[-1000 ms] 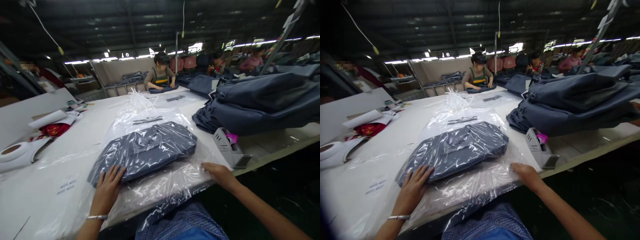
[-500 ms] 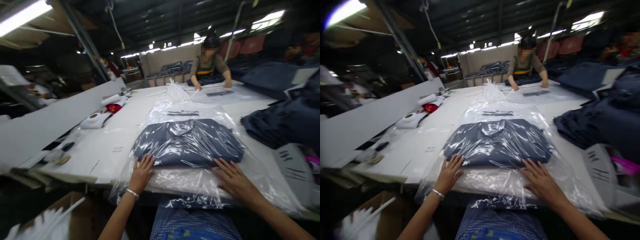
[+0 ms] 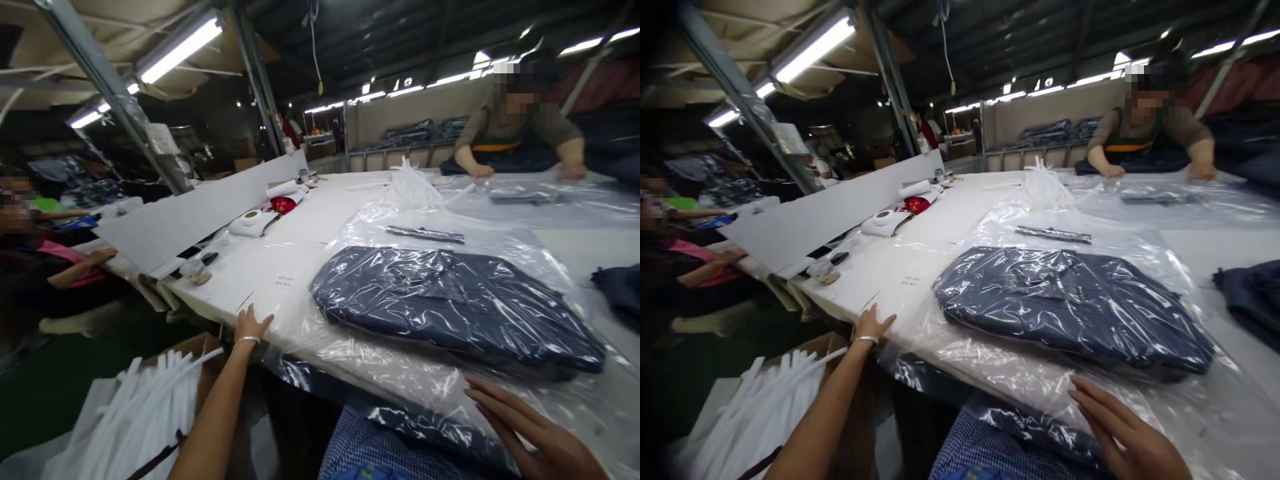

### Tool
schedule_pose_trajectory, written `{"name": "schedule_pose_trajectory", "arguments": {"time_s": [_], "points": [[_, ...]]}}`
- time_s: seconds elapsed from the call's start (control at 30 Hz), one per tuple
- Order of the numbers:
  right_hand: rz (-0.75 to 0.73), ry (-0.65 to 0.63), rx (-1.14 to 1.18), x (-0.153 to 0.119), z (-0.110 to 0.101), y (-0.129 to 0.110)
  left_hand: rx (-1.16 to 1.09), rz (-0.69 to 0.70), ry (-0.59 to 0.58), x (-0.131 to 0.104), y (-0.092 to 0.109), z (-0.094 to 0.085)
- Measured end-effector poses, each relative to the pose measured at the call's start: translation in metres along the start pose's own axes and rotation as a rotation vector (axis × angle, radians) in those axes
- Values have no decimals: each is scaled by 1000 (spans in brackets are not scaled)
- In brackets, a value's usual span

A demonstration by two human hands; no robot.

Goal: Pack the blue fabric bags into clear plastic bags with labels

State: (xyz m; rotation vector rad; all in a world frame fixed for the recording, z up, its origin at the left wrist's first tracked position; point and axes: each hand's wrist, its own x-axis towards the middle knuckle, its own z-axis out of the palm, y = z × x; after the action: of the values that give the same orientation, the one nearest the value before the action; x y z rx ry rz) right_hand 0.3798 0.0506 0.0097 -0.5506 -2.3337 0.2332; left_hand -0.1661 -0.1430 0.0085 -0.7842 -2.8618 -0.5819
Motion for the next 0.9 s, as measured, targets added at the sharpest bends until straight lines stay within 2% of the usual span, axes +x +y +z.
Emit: {"name": "schedule_pose_trajectory", "arguments": {"time_s": [0.1,0.17,0.27,0.3,0.4,0.5,0.57,0.67,0.77,0.9], "points": [[-54,-45,-26,33,3,-22,2,-3,-22,2,-5,-3],[-35,-16,-48,47,6,-27,-5,49,38,-6,4,-14],[-15,-27,-79,51,8,-24,-124,278,196,-34,38,-35],[-3,-35,-88,48,8,-22,-189,356,209,-47,53,-41],[40,-57,-97,34,9,-18,-314,579,93,-92,105,-46],[83,-31,-106,21,9,-16,-308,911,-4,-122,154,-31],[102,8,-143,19,7,-14,-230,1092,-11,-129,183,-15],[104,31,-260,21,-2,-7,-89,1214,-16,-126,217,6],[127,-38,-383,19,-12,3,-23,1250,-62,-118,231,17],[169,-131,-456,0,-13,22,-6,1272,-75,-116,227,30]]}}
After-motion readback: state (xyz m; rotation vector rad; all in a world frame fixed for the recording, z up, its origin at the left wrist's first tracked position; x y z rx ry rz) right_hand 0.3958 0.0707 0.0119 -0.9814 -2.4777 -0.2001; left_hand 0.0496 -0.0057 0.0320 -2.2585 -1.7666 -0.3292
